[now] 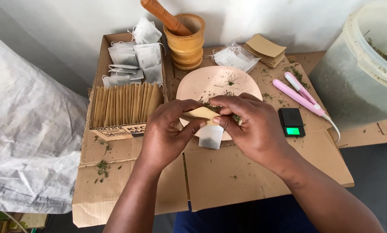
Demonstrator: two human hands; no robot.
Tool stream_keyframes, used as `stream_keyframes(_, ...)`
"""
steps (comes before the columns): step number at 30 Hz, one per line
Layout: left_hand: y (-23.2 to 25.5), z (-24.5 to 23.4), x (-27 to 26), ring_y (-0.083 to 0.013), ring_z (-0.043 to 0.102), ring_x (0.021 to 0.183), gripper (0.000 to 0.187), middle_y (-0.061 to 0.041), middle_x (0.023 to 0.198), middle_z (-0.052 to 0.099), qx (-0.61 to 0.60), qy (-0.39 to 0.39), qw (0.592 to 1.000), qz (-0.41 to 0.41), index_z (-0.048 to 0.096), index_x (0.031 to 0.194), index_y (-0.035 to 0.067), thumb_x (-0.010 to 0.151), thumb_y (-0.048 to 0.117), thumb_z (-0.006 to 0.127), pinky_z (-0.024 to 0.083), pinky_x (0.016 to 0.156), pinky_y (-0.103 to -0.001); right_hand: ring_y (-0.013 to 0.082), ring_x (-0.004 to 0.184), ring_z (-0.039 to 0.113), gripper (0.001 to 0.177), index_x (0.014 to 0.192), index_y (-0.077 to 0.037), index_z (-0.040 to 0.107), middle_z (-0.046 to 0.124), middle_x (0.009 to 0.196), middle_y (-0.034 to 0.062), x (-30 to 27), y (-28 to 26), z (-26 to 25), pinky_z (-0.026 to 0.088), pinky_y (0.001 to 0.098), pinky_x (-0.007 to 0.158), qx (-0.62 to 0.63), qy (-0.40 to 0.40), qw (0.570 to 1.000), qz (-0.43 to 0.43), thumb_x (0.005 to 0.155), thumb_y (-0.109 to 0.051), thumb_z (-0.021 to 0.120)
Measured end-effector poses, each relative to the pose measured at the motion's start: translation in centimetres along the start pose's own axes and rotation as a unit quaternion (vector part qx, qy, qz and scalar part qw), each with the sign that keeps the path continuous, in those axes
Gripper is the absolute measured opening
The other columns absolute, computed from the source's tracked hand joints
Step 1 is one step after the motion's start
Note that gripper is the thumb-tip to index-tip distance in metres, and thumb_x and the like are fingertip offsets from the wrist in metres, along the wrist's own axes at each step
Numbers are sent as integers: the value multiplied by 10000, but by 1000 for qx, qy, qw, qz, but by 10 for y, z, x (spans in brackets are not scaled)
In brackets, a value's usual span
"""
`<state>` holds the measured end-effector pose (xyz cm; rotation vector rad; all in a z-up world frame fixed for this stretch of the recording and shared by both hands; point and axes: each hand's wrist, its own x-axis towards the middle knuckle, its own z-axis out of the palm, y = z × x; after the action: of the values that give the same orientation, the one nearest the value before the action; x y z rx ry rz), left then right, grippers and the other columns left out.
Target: The person fills tea bags with loose leaves using a spoon, weighs them on a scale, and places them into larger paper envelopes.
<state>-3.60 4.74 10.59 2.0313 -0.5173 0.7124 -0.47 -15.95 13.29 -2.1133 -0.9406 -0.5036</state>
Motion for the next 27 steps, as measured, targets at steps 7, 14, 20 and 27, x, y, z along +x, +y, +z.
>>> stream_keyframes(7,-4,-2,-8,-211,723,964,353,-17,1035,756,-8,-18,1000,5,670,1150,136,841,161,840,542,836,-349,168,798,648,358,1219,-154,673,761,884,6,-5,-2,9,521,313,696,24,-27,999,13,880,-118,784)
stream_keyframes(14,-1,-6,-13,-176,737,862,310,-62,1080,709,-86,-17,996,8,635,1162,82,893,59,788,590,790,-312,164,885,733,230,1058,-93,663,748,997,25,-4,-2,18,565,290,742,60,-40,997,38,859,-82,777)
stream_keyframes(20,3,0,-13,-370,753,912,294,-164,927,746,-126,14,991,-47,717,1109,52,830,71,805,587,858,-468,364,662,694,214,972,-33,660,672,669,157,0,-14,13,561,481,665,92,-29,995,-23,816,92,733)
stream_keyframes(27,0,0,-11,-367,748,945,282,-166,939,750,-130,-2,990,-51,721,1121,67,846,66,783,582,874,-474,350,678,703,148,923,-86,670,695,678,113,0,-16,12,545,452,646,55,-32,997,-48,856,32,729)
